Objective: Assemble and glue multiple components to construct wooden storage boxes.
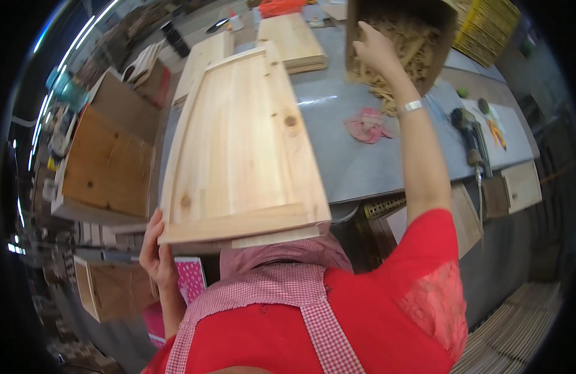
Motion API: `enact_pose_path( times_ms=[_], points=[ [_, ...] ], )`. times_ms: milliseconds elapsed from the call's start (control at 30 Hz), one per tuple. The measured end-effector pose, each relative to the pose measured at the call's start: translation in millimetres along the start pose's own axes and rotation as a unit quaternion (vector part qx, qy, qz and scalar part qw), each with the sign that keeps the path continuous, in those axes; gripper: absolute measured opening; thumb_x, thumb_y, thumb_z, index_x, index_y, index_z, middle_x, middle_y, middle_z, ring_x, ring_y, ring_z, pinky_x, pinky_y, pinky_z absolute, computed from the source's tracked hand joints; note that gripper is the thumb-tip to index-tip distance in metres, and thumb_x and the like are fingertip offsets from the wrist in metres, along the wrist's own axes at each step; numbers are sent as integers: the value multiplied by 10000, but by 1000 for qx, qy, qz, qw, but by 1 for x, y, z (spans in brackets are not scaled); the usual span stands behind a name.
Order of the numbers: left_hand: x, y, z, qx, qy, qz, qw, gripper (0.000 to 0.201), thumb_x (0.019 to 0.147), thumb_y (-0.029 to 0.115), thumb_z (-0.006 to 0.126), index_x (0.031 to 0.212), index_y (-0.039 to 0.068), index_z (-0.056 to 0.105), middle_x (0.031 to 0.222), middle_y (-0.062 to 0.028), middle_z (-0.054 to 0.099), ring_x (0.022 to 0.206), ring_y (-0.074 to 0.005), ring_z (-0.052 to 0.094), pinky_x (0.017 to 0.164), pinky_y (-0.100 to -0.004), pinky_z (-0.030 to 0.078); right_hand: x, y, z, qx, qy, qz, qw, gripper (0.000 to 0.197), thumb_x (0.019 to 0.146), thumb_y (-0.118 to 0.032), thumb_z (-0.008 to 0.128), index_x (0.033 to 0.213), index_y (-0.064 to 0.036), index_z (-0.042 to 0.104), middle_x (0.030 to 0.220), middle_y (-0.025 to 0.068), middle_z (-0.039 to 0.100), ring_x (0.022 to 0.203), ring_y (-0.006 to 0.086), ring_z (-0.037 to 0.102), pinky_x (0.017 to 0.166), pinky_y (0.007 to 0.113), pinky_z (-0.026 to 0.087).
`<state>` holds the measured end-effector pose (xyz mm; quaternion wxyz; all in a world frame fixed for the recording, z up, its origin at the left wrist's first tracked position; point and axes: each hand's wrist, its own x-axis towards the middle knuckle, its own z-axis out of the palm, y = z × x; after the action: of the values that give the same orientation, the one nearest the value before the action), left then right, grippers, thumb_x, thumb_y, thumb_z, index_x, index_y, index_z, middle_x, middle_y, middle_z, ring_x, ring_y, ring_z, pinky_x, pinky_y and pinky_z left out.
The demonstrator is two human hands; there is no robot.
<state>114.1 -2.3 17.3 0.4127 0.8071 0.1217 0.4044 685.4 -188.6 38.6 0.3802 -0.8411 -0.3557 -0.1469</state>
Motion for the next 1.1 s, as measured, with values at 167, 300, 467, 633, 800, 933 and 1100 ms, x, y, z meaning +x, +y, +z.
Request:
enact_pose_path(
  times_ms=[167,300,467,633,800,933,1100],
  points=[
    [-1,3,-3,-16,-9,9,1000,352,910,101,633,1226,-52,611,1367,-243,548,1250,-309,530,1077,-395,368,-135,-101,0,288,-82,17,954,338,1004,-163,485,1297,-36,595,835,24,658,613,23,491,527,189,383],
    [22,-7,11,-234,18,-53,971,565,990,312,560,1416,-33,428,1496,-188,413,1298,-274,479,1074,-400,383,-180,-135,15,401,-60,12,914,405,1027,-242,479,1329,17,557,1091,8,625,622,18,464,497,172,340],
    [103,-25,25,-354,-54,-248,900,617,973,315,596,1447,-24,393,1383,-108,500,1296,-188,464,1056,-339,409,-163,-151,15,358,-109,-23,927,485,1022,-278,484,1339,88,505,1227,120,543,1181,192,492,1041,294,348],
    [116,-22,42,-303,-88,-247,916,701,907,177,690,1472,-48,342,1390,-183,497,1253,-197,507,1024,-329,437,-163,-160,15,344,-111,-25,932,478,994,-260,514,1312,96,531,1162,101,520,1107,188,506,1010,282,357],
    [118,-28,41,-237,-98,-221,941,795,868,143,704,1496,-82,271,1426,-217,482,1224,-227,551,1035,-319,423,-164,-166,13,370,-109,-1,923,473,988,-235,521,1325,97,527,1110,79,490,1077,172,492,976,261,361],
    [121,-34,40,-219,-112,-219,944,768,838,106,697,1474,-94,317,1377,-212,530,1218,-215,553,1022,-313,427,-158,-151,10,308,-141,-32,940,443,993,-201,513,1323,93,536,1066,67,463,1071,162,485,946,240,365],
    [124,-30,36,-197,-115,-225,947,709,858,103,679,1465,-72,357,1375,-177,529,1237,-205,523,1015,-326,433,-152,-150,8,254,-129,-69,956,420,1017,-215,491,1332,59,538,1086,82,529,968,150,493,895,247,388]
  ],
)
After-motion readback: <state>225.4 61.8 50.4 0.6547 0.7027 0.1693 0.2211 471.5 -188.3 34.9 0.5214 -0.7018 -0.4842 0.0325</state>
